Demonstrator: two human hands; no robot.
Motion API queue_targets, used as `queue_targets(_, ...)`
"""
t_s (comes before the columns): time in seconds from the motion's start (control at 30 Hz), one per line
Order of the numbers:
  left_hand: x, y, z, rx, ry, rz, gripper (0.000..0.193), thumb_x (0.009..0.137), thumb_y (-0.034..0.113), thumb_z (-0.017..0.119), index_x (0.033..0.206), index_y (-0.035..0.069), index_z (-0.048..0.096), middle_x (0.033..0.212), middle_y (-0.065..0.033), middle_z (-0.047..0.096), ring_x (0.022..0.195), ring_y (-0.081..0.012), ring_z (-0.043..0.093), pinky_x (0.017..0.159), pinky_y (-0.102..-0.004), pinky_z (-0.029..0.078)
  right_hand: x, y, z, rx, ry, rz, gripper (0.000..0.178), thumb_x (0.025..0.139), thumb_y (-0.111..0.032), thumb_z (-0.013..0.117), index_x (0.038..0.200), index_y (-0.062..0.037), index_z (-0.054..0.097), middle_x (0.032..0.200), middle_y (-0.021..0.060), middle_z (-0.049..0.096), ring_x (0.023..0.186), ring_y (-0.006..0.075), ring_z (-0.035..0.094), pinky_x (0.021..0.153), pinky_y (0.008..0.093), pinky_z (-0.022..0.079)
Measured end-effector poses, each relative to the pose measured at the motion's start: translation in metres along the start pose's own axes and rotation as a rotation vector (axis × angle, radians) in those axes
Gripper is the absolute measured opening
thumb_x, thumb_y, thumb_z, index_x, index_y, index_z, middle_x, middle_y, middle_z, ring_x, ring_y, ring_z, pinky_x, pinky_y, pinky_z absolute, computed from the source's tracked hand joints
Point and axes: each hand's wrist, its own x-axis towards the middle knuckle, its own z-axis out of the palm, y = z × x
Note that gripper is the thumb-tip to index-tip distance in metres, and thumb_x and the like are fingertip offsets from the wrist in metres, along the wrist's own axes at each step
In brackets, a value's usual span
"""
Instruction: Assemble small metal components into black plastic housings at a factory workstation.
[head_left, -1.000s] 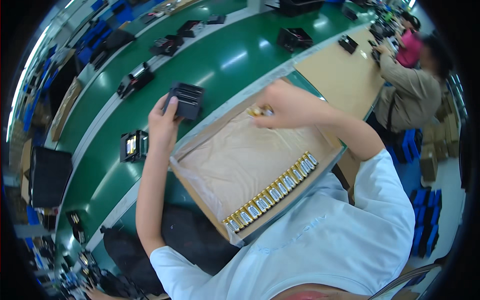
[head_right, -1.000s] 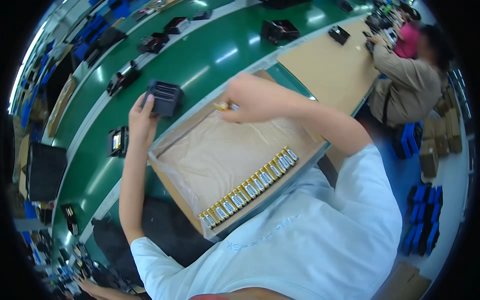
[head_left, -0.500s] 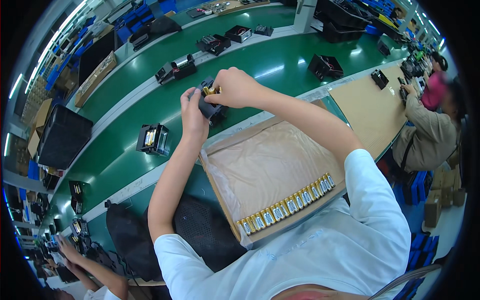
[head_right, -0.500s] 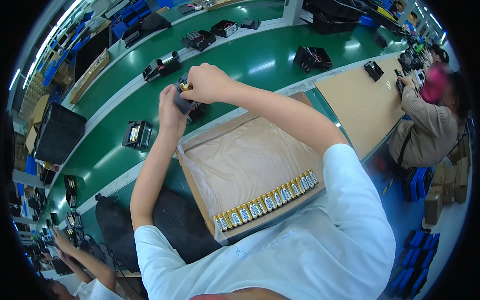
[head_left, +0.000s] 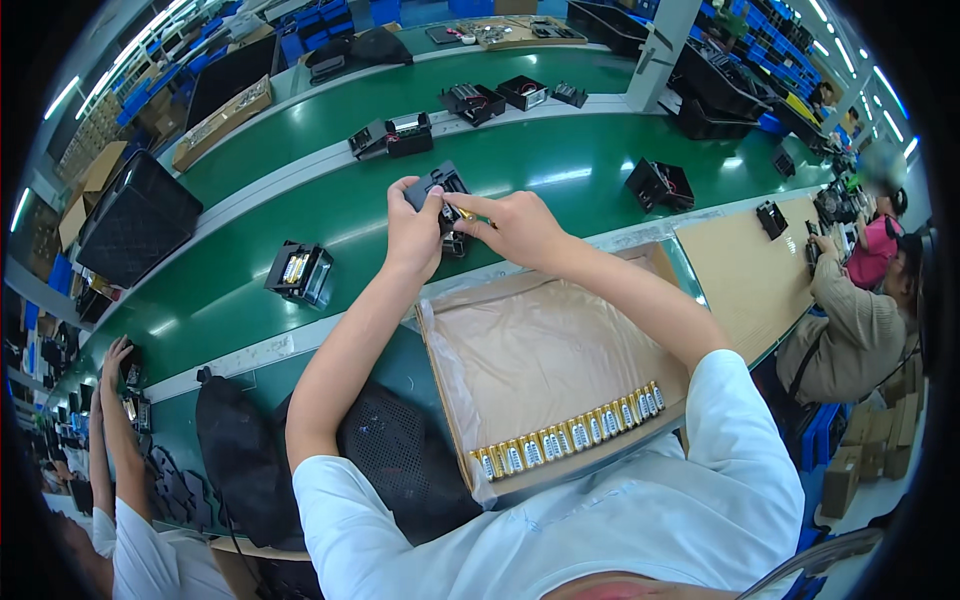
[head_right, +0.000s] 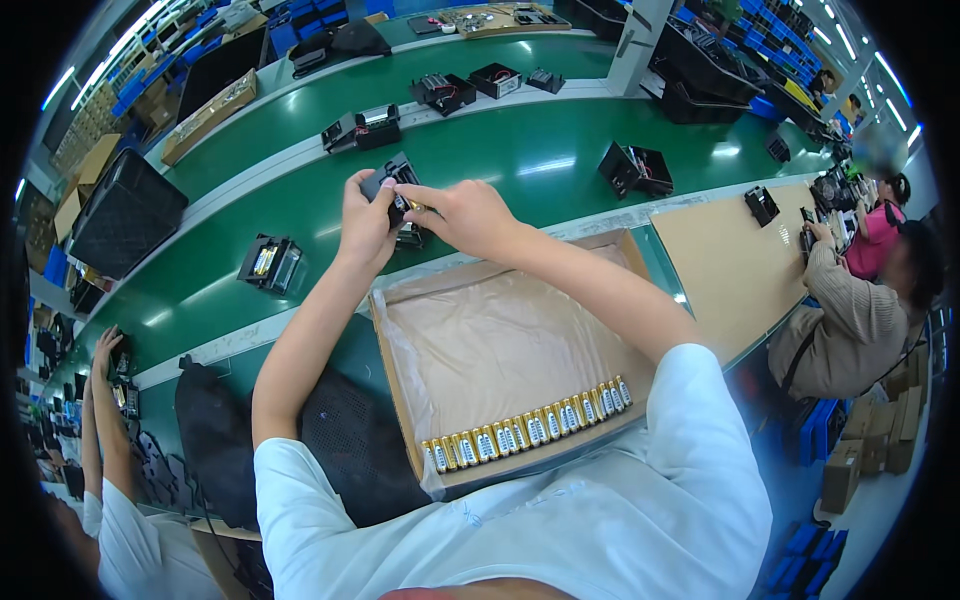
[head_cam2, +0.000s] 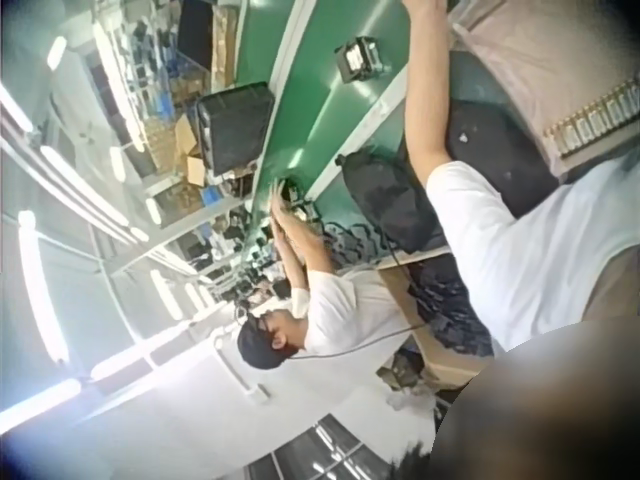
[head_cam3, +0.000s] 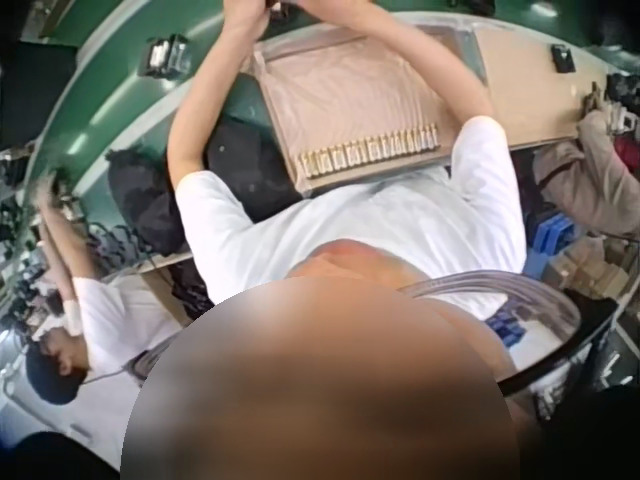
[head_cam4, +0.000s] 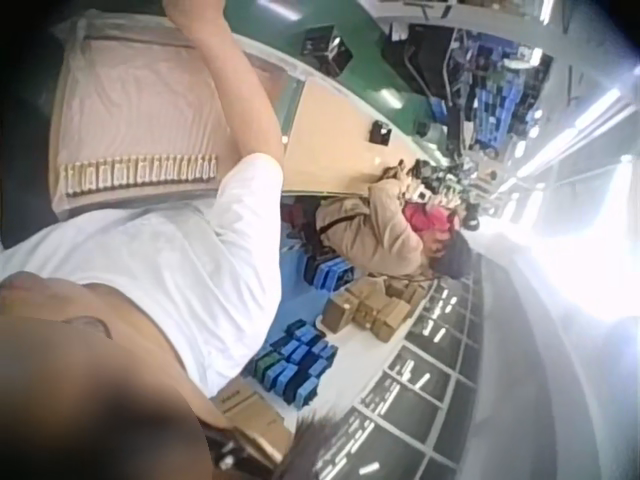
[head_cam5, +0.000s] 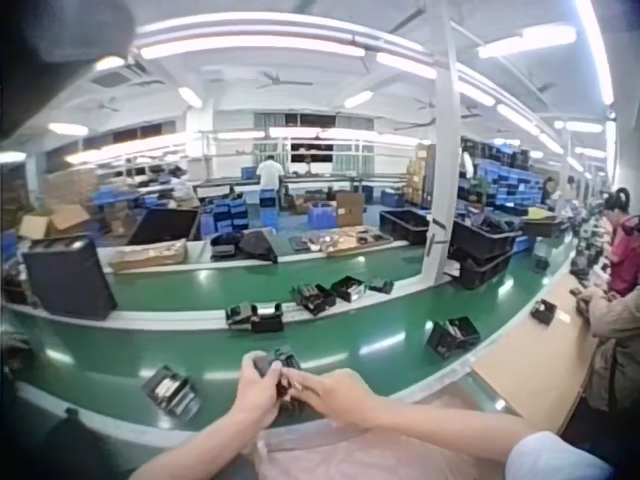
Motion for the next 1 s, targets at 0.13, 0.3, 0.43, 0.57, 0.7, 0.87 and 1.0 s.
queue_targets(0.13, -0.004, 0.015, 0.004, -0.089, 0.013, -0.091, 0.049, 0.095, 0.013, 0.058, 0.131, 0.005, 0.027, 0.116, -0.0211, 0.043, 0.095, -0.0269, 0.057, 0.078, -0.0376, 0.054, 0.006, 0.008, -0.004, 0.029, -0.115, 0.023, 0.041, 0.088, -0.025, 0.068, 0.128, -0.0184, 0.063, 0.071, 0.0097, 0.07, 0.054, 0.0256, 0.06, 0.055, 0.0329, 0.047)
queue_targets(0.3, -0.008, 0.024, 0.009, -0.162, -0.012, -0.135, 0.057, 0.093, 0.011, 0.06, 0.134, 0.007, 0.021, 0.122, -0.024, 0.039, 0.101, -0.0314, 0.057, 0.086, -0.0424, 0.054, 0.022, 0.017, -0.016, 0.166, -0.215, 0.057, 0.049, 0.089, -0.028, 0.068, 0.135, -0.0169, 0.057, 0.074, 0.0099, 0.07, 0.056, 0.0242, 0.062, 0.055, 0.0327, 0.047)
queue_targets(0.43, -0.006, 0.022, 0.007, -0.041, -0.094, -0.046, 0.063, 0.091, 0.011, 0.062, 0.136, 0.008, 0.018, 0.125, -0.0258, 0.035, 0.107, -0.0346, 0.056, 0.091, -0.0456, 0.053, 0.038, 0.013, -0.031, 0.241, -0.159, 0.127, 0.051, 0.09, -0.03, 0.068, 0.137, -0.0148, 0.055, 0.077, 0.0104, 0.07, 0.059, 0.0238, 0.063, 0.056, 0.0336, 0.048)
queue_targets(0.57, 0.0, 0.028, 0.002, -0.163, -0.087, -0.036, 0.068, 0.088, 0.009, 0.065, 0.137, 0.008, 0.018, 0.127, -0.0263, 0.034, 0.11, -0.0355, 0.054, 0.092, -0.0473, 0.052, 0.055, 0.007, -0.033, 0.151, -0.177, 0.102, 0.05, 0.091, -0.028, 0.067, 0.137, -0.0144, 0.054, 0.079, 0.0085, 0.07, 0.06, 0.018, 0.061, 0.054, 0.0313, 0.045)
queue_targets(0.7, 0.004, 0.034, 0.001, -0.254, -0.087, -0.067, 0.074, 0.084, 0.006, 0.069, 0.138, 0.009, 0.018, 0.128, -0.0263, 0.034, 0.111, -0.0354, 0.053, 0.092, -0.0468, 0.052, 0.067, 0.021, -0.022, 0.193, -0.066, 0.026, 0.049, 0.091, -0.03, 0.067, 0.136, -0.0147, 0.054, 0.072, 0.0072, 0.068, 0.058, 0.0183, 0.062, 0.053, 0.0312, 0.045)
queue_targets(0.87, -0.002, 0.03, 0.001, -0.14, -0.127, -0.068, 0.078, 0.082, 0.0, 0.07, 0.139, 0.01, 0.018, 0.129, -0.0259, 0.034, 0.11, -0.0344, 0.054, 0.09, -0.0443, 0.054, 0.078, 0.019, -0.014, 0.108, 0.052, -0.012, 0.048, 0.092, -0.032, 0.065, 0.135, -0.015, 0.054, 0.069, 0.0059, 0.067, 0.058, 0.0177, 0.063, 0.053, 0.0306, 0.046)
queue_targets(1.0, -0.004, 0.027, 0.005, -0.055, -0.151, -0.079, 0.079, 0.081, -0.004, 0.068, 0.14, 0.01, 0.019, 0.129, -0.0256, 0.035, 0.11, -0.0336, 0.055, 0.088, -0.0414, 0.055, 0.077, 0.006, -0.018, -0.129, 0.019, 0.001, 0.046, 0.093, -0.032, 0.063, 0.134, -0.0138, 0.055, 0.072, 0.0061, 0.068, 0.06, 0.0178, 0.063, 0.054, 0.03, 0.048)
